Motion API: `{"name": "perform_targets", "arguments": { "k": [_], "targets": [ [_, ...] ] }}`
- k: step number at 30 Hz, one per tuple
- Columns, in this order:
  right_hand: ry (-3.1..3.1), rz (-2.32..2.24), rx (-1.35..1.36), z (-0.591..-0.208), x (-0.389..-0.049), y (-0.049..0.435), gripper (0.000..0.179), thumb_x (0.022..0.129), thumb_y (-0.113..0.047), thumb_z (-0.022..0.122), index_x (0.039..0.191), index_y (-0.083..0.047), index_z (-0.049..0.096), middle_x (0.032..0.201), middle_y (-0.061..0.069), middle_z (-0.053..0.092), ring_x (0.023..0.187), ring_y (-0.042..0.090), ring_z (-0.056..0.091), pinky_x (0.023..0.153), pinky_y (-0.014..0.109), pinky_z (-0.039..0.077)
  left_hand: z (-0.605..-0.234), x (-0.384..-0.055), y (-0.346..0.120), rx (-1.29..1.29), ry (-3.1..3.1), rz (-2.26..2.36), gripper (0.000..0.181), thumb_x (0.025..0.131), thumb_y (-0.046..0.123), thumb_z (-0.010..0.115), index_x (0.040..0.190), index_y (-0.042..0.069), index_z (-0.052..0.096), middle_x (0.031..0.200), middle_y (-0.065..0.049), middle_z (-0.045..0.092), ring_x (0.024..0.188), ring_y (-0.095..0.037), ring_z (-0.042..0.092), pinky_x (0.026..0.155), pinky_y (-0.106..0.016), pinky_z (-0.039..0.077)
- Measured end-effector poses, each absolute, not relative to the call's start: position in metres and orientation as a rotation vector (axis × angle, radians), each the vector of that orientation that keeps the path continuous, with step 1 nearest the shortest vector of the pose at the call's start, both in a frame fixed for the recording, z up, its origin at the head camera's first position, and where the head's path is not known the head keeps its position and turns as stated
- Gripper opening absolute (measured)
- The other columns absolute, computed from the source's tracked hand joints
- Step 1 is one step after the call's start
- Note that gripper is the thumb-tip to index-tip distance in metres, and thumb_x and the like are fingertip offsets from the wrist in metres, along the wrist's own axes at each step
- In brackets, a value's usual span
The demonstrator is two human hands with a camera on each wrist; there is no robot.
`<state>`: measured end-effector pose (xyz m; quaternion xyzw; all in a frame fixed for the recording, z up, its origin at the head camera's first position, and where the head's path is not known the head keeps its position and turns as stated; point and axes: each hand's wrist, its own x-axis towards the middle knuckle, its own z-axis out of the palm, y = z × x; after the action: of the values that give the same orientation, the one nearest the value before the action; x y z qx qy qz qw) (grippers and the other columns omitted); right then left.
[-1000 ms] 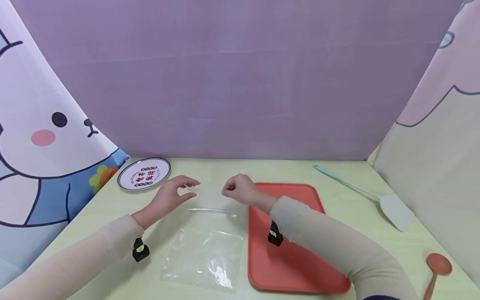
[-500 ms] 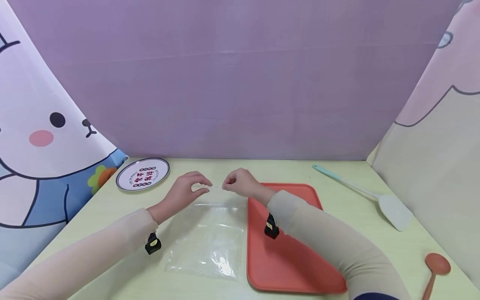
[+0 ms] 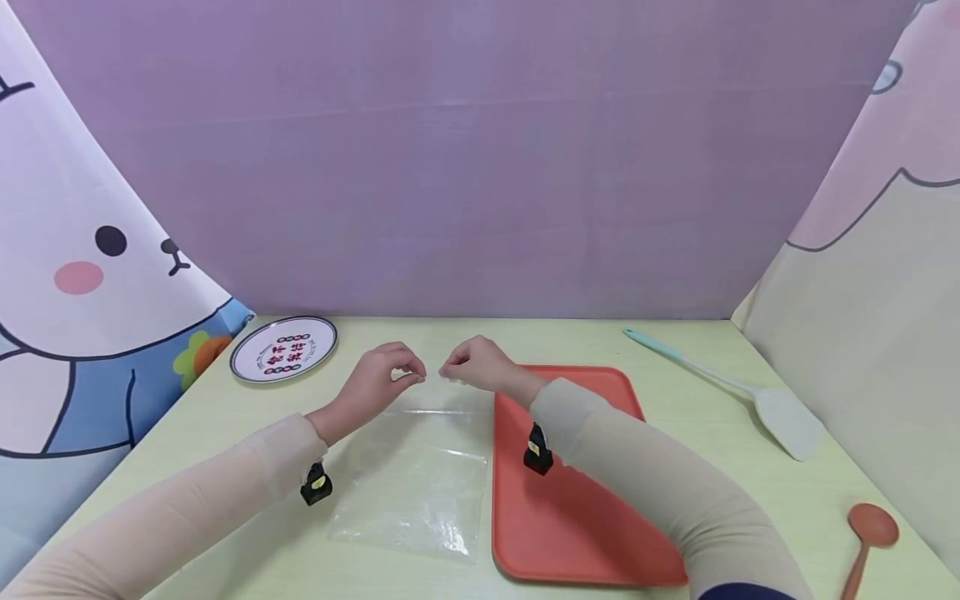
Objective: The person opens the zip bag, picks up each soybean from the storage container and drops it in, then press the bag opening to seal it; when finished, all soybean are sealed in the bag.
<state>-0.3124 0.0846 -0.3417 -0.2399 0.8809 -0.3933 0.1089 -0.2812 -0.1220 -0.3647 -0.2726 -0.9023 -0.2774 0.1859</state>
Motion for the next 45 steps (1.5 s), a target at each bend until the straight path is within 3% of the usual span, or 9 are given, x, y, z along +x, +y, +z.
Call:
{"name": "perform_targets", "arguments": {
  "k": [3,11,16,23,35,45],
  "targets": [
    [2.559,-1.143,-0.743,-0.341,-0.314,0.083,0.02,0.094,-0.017,0.061,0.098,-0.003,0.075,0.094,0.014,0.073,0.085,0.027,0.065,0.07,0.025,0.051,-0.366,-0.281,-0.122,-0.785,-2.527,-0.797,0.004,0.084,0.009,0.074,0.082,0.011,0.071,0.086,0.001,0.067,0.087,-0.015,0.064,0.083,-0.033,0.053],
    [2.545,-1.094,-0.769,-0.34,-0.32,0.078,0.023,0.097,-0.013,0.055,0.101,-0.001,0.074,0.095,0.016,0.071,0.07,0.011,0.054,0.066,0.023,0.047,-0.369,-0.279,-0.12,-0.793,-2.504,-0.652,0.005,0.083,0.006,0.075,0.087,0.01,0.073,0.089,0.0,0.065,0.089,-0.017,0.06,0.081,-0.031,0.053],
    [2.555,-1.054,-0.757,-0.339,-0.318,0.075,0.022,0.098,-0.012,0.055,0.1,-0.002,0.074,0.093,0.012,0.071,0.072,0.011,0.056,0.068,0.023,0.049,-0.37,-0.277,-0.117,-0.799,-2.475,-0.621,0.008,0.081,0.004,0.076,0.084,0.009,0.071,0.088,0.001,0.063,0.088,-0.017,0.059,0.081,-0.03,0.053],
    [2.581,-0.967,-0.707,-0.334,-0.314,0.071,0.022,0.097,-0.011,0.057,0.1,0.004,0.073,0.092,0.021,0.07,0.058,0.008,0.044,0.059,0.019,0.041,-0.376,-0.276,-0.12,-0.919,-2.413,-0.586,0.013,0.081,-0.002,0.073,0.081,0.01,0.068,0.083,0.002,0.063,0.082,-0.013,0.058,0.074,-0.027,0.052],
    [2.627,-0.917,-0.646,-0.34,-0.311,0.067,0.022,0.097,-0.013,0.057,0.099,0.001,0.074,0.099,0.017,0.071,0.055,0.01,0.037,0.052,0.02,0.032,-0.379,-0.272,-0.121,-0.916,-2.448,-0.646,0.012,0.084,-0.001,0.071,0.082,0.011,0.07,0.082,0.003,0.067,0.081,-0.012,0.06,0.074,-0.027,0.053],
    [2.633,-0.926,-0.581,-0.341,-0.307,0.065,0.021,0.096,-0.015,0.06,0.099,0.0,0.074,0.098,0.018,0.07,0.057,0.012,0.039,0.053,0.021,0.033,-0.378,-0.271,-0.12,-0.936,-2.473,-0.654,0.012,0.084,-0.001,0.071,0.082,0.011,0.07,0.083,0.003,0.066,0.081,-0.011,0.061,0.075,-0.026,0.054]
  ]
}}
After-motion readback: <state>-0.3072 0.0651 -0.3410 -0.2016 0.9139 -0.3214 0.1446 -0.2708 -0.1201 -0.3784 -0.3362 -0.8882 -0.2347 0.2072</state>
